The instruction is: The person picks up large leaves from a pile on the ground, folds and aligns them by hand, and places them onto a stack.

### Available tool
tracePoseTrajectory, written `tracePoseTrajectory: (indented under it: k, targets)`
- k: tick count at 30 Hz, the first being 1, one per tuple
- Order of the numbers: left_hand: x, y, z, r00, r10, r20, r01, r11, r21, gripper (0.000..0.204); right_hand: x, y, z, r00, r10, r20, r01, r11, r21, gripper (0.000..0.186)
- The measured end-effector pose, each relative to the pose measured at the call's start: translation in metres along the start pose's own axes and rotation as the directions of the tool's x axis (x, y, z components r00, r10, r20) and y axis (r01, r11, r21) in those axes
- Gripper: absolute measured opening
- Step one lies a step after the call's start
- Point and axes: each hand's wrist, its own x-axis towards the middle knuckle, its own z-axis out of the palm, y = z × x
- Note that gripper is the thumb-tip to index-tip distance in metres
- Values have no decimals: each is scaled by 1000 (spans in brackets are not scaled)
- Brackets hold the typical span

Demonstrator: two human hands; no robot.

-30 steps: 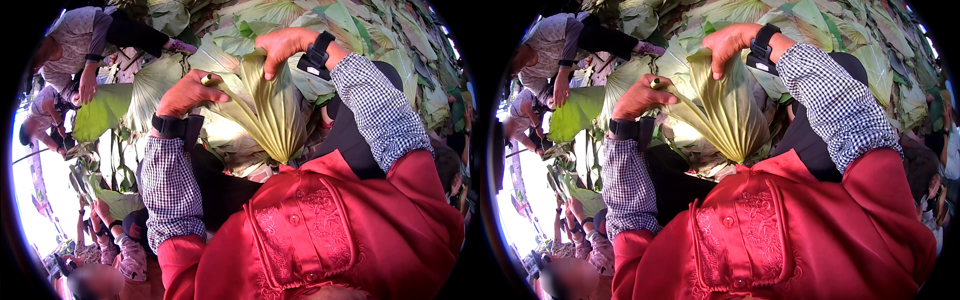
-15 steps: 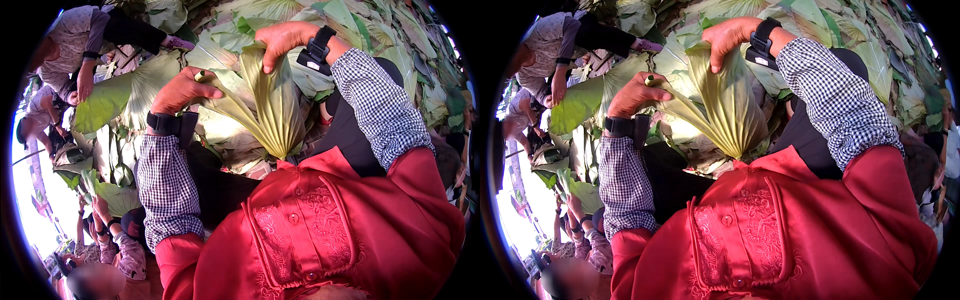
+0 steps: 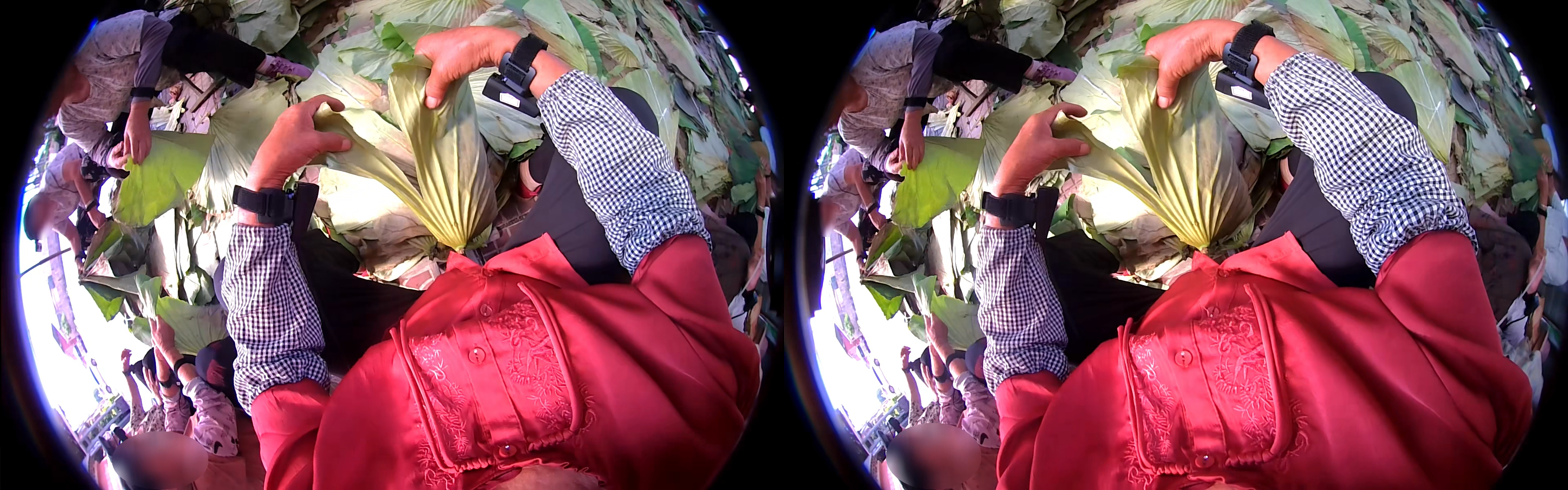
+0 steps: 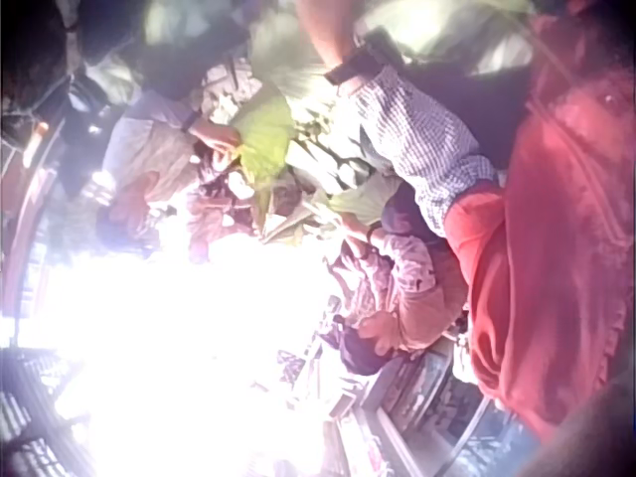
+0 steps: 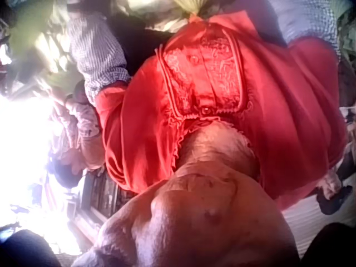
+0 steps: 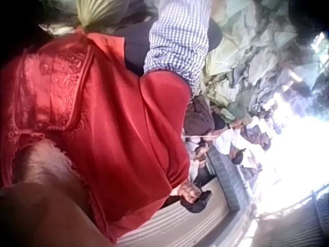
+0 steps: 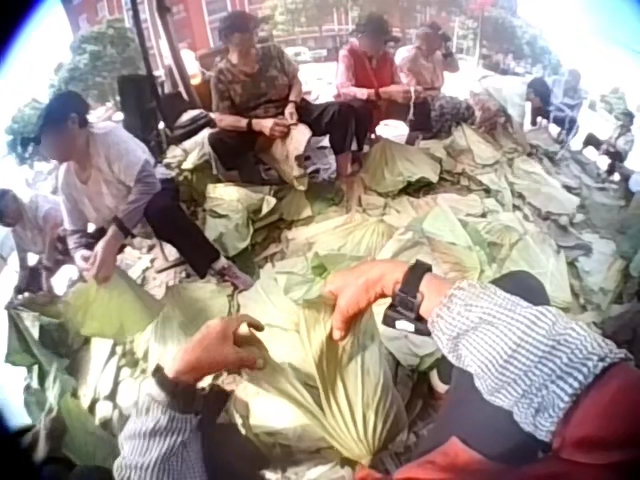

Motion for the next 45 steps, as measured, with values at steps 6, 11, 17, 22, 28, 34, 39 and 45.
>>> tracePoseTrajectory:
  k: [6,11,17,22,28,34,39,45]
  targets:
    - [-12,32,38,730,666,-153,-471,654,592,48,6,5,-1,1000,14,10,-14,996,90,31]
    - [-4,10,75,814,552,180,-562,671,483,43,4,14,-5,994,12,-109,-9,999,32,32]
    - [2,7,92,860,437,264,-508,784,357,29,4,17,-8,997,7,-74,-3,999,52,38]
    - [1,-3,89,880,392,268,-443,881,167,21,-2,14,-8,992,63,-106,-59,997,40,36]
    - [-1,-6,76,853,182,489,-79,972,-223,15,-7,30,-10,990,102,-92,-94,991,94,43]
    - [-10,-6,50,869,160,468,-42,967,-251,14,-17,24,-17,976,167,-142,-198,948,-247,27]
    - [-2,-7,37,900,141,411,-52,974,-220,14,-8,15,44,754,-596,-275,146,561,-815,90]
    - [0,-10,24,913,95,397,1,972,-236,14,0,-5,96,790,-521,323,589,791,-163,45]
